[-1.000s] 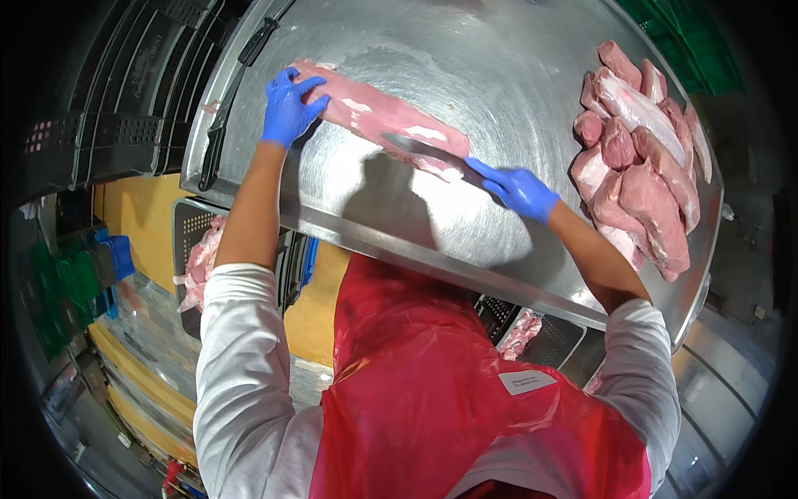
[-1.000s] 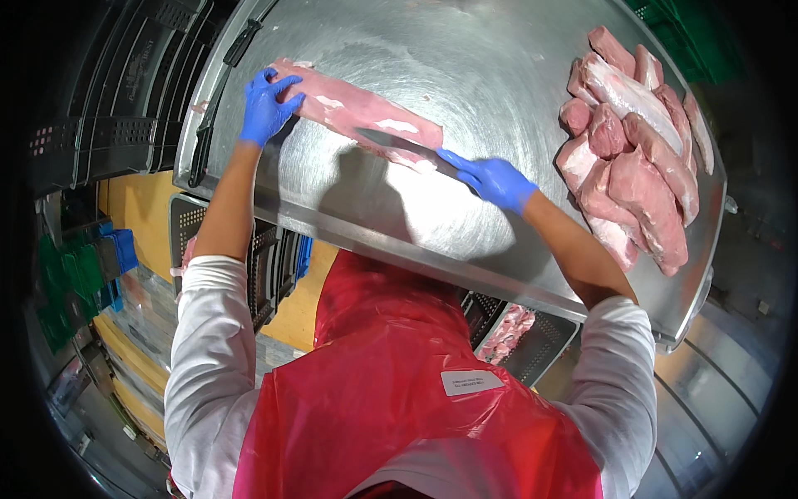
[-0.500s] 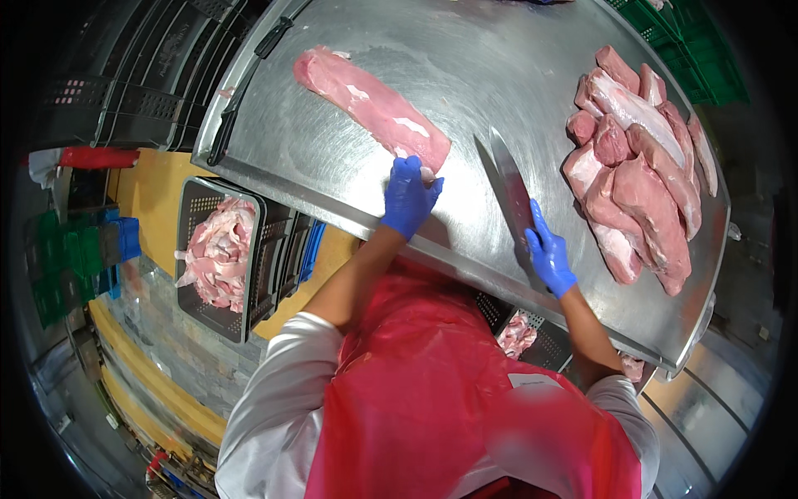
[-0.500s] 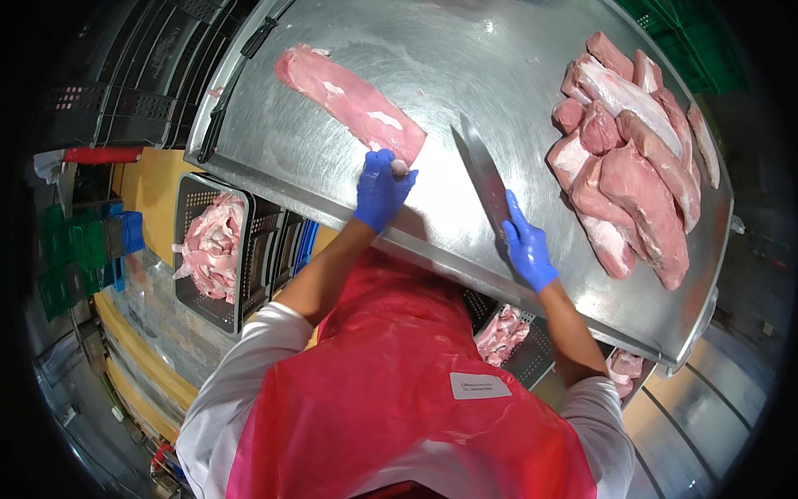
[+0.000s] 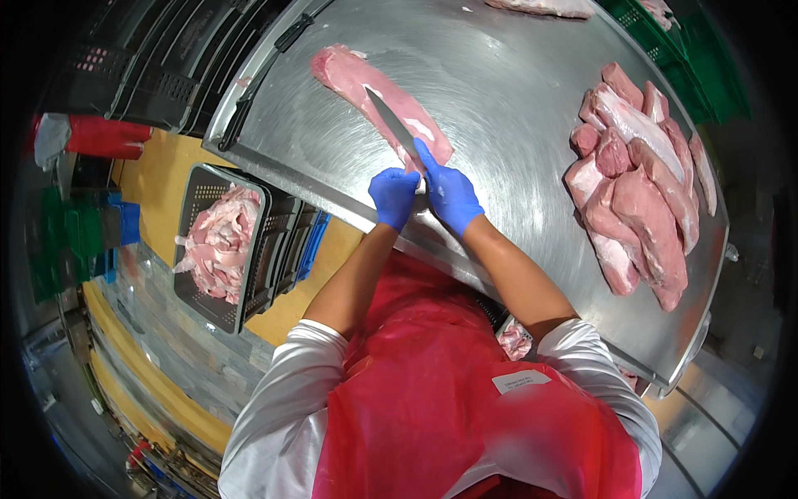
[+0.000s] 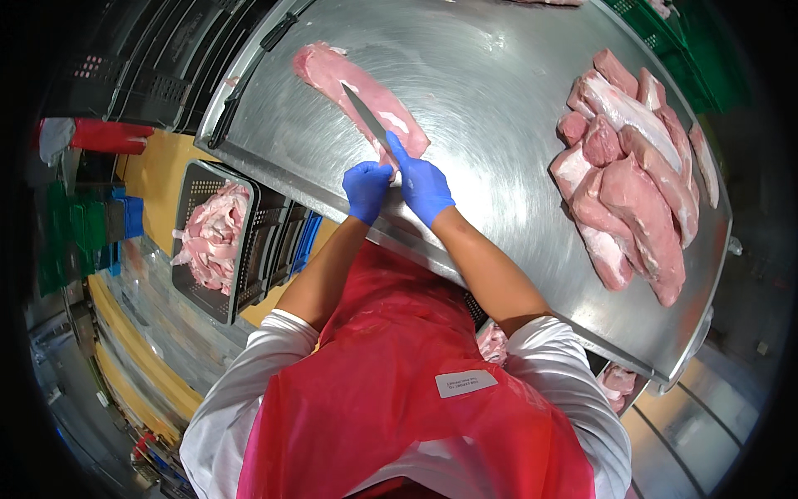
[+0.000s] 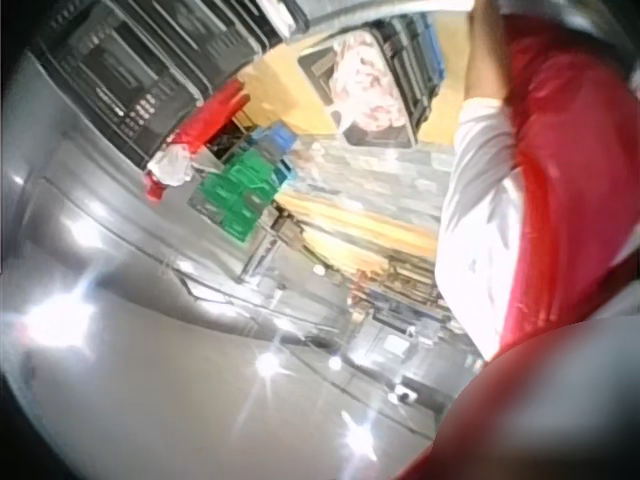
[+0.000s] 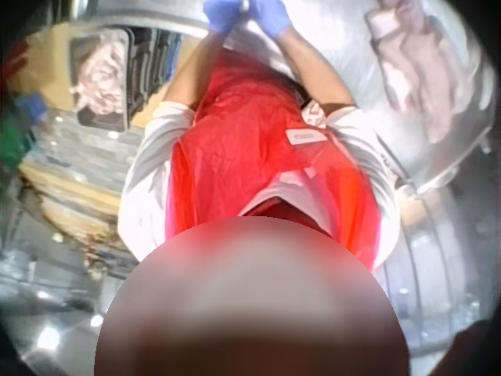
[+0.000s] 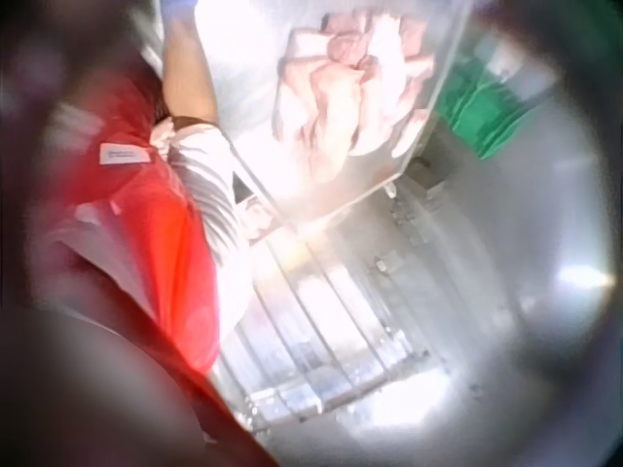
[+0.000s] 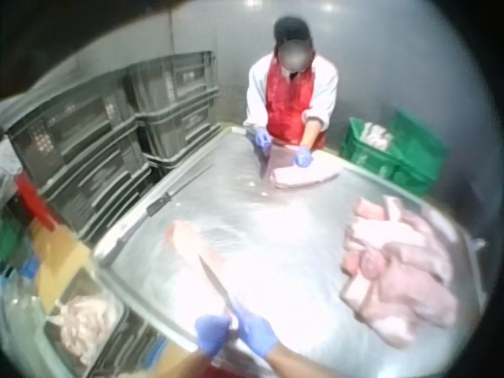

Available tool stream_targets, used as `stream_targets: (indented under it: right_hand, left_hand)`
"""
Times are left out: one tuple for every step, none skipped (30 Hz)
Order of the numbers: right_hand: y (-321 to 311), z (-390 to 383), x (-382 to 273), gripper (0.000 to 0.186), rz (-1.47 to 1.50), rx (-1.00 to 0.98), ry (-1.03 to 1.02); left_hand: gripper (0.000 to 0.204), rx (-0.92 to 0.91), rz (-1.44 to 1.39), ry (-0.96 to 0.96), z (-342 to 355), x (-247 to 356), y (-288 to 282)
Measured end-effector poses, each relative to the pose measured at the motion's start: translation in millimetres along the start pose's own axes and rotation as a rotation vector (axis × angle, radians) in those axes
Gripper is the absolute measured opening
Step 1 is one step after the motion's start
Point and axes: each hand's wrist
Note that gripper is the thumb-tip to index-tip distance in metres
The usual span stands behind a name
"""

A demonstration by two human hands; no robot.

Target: The person uses a knife to trim fat and cut large pieces of pork into smaller portions on a stainless steel table. Trimmed fat is placed into a nearby bin, and the cut meat is stacked on the table.

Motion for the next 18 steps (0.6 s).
stream_targets:
  right_hand:
    - [1,-2,6,0.067,-0.047,-0.042,-0.010]
    - [1,-6,12,0.067,-0.097,-0.088,-0.016]
    - [-8,-18,13,0.070,-0.144,-0.158,-0.002]
    - [-14,-39,22,0.070,-0.167,-0.185,-0.015]
    - [-23,-59,34,0.071,-0.190,-0.206,-0.031]
    - [-37,-79,39,0.069,-0.191,-0.246,-0.015]
    - [-51,-95,43,0.068,-0.193,-0.279,0.000]
    - [-61,-111,52,0.067,-0.147,-0.272,0.012]
    - [-68,-126,60,0.066,-0.097,-0.264,0.025]
    - [-70,-132,63,0.065,-0.042,-0.252,0.032]
    - [-67,-129,56,0.065,-0.003,-0.215,0.044]
    - [-64,-120,44,0.065,0.037,-0.176,0.055]
    - [-57,-108,33,0.064,0.075,-0.139,0.065]
    - [-42,-91,22,0.063,0.122,-0.132,0.070]
    - [-22,-69,9,0.063,0.169,-0.122,0.074]
    - [-1,-44,-6,0.063,0.275,-0.041,0.010]
    - [39,-24,2,0.065,0.335,0.056,-0.097]
    - [79,-4,11,0.066,0.381,0.151,-0.208]
  left_hand:
    - [0.023,0.015,0.054,0.051,2,0,-1]
    - [0.023,0.027,0.106,0.097,3,-1,-1]
    - [0.023,0.010,0.055,-0.025,0,13,-2]
    - [0.022,-0.006,-0.006,-0.024,1,13,-6]
    - [0.021,-0.021,-0.068,-0.017,7,13,-10]
    - [0.021,-0.032,-0.127,-0.012,10,11,-16]
    - [0.016,-0.072,0.452,0.683,19,-2,-27]
    - [0.014,-0.119,0.147,0.353,16,8,-32]
    - [0.012,-0.164,-0.148,0.017,6,30,-41]
    - [0.010,-0.199,-0.433,-0.318,-2,48,-50]
    - [0.010,-0.222,-0.426,-0.330,-8,54,-56]
    - [0.009,-0.244,-0.419,-0.340,-13,59,-61]
    - [0.009,-0.265,-0.413,-0.351,-17,63,-64]
    - [0.009,-0.273,-0.425,-0.338,-19,69,-65]
    - [0.009,-0.282,-0.436,-0.325,-20,75,-65]
    - [0.009,-0.285,-0.448,-0.312,-22,81,-67]
    - [0.012,-0.461,-0.425,-0.208,-21,91,-78]
    - [0.013,-0.390,-0.380,-0.105,-22,103,-87]
Point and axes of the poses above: each hand's wrist, its own z-axis towards the middle knuckle, its own y-axis out of the palm, x = y × z, and after that the axes turned 5 degrees about x, right-handed
